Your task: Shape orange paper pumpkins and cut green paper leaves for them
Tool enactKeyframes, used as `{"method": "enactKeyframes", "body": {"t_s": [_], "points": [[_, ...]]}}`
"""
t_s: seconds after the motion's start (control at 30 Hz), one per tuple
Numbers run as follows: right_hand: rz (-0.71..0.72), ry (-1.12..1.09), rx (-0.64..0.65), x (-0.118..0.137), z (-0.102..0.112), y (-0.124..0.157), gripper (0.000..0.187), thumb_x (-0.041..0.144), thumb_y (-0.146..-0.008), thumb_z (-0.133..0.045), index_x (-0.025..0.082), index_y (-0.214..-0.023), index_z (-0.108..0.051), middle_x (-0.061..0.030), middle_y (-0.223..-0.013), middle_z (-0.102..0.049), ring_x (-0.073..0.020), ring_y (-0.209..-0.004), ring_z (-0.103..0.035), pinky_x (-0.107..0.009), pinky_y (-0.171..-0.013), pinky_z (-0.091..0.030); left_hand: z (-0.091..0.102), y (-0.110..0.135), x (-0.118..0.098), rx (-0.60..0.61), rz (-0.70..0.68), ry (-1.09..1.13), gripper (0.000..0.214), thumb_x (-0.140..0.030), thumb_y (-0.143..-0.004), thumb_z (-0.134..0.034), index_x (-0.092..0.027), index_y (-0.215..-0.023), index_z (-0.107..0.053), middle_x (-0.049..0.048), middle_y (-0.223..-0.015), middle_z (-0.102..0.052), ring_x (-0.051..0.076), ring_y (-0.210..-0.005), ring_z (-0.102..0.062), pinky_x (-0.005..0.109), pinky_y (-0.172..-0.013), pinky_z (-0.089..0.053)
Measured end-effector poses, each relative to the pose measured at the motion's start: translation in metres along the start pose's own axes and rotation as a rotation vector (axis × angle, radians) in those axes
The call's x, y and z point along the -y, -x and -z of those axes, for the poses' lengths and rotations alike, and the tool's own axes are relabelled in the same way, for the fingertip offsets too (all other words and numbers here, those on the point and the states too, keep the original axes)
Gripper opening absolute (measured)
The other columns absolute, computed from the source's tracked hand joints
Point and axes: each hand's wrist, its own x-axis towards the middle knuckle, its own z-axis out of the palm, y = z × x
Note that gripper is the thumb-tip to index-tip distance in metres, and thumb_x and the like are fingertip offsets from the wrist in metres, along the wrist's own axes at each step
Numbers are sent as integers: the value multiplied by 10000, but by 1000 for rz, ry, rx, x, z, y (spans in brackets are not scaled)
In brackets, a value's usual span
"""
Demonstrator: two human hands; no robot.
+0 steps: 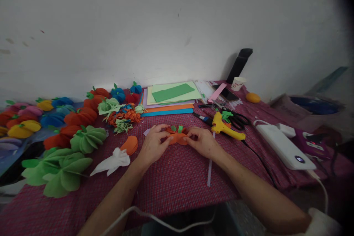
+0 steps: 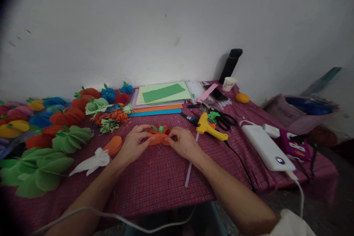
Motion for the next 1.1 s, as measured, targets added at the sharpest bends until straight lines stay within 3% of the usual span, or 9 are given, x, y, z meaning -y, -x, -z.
{"method": "enactKeyframes", "body": {"t_s": [0.6,1.1], "points": [[6,-3,7,-1,0,0,129,228,-765,-583,194,-640,-590,-16,-805,-645,-140,-743,-589,-256,-680,-432,1,0,2,9,-16,-2,189,-246,-816,-502,-230,-783,-688,36,-1100,-601,190,-1019,-529,424,-949,-354],[-46,22,8,5,1,0,132,315,-756,-580,193,-719,-615,-6,-780,-644,-110,-609,-525,-229,-557,-385,1,1,-1,-15,-1,9,164,-230,-802,-517,-226,-789,-681,36,-1068,-612,180,-1019,-533,406,-951,-348]]}}
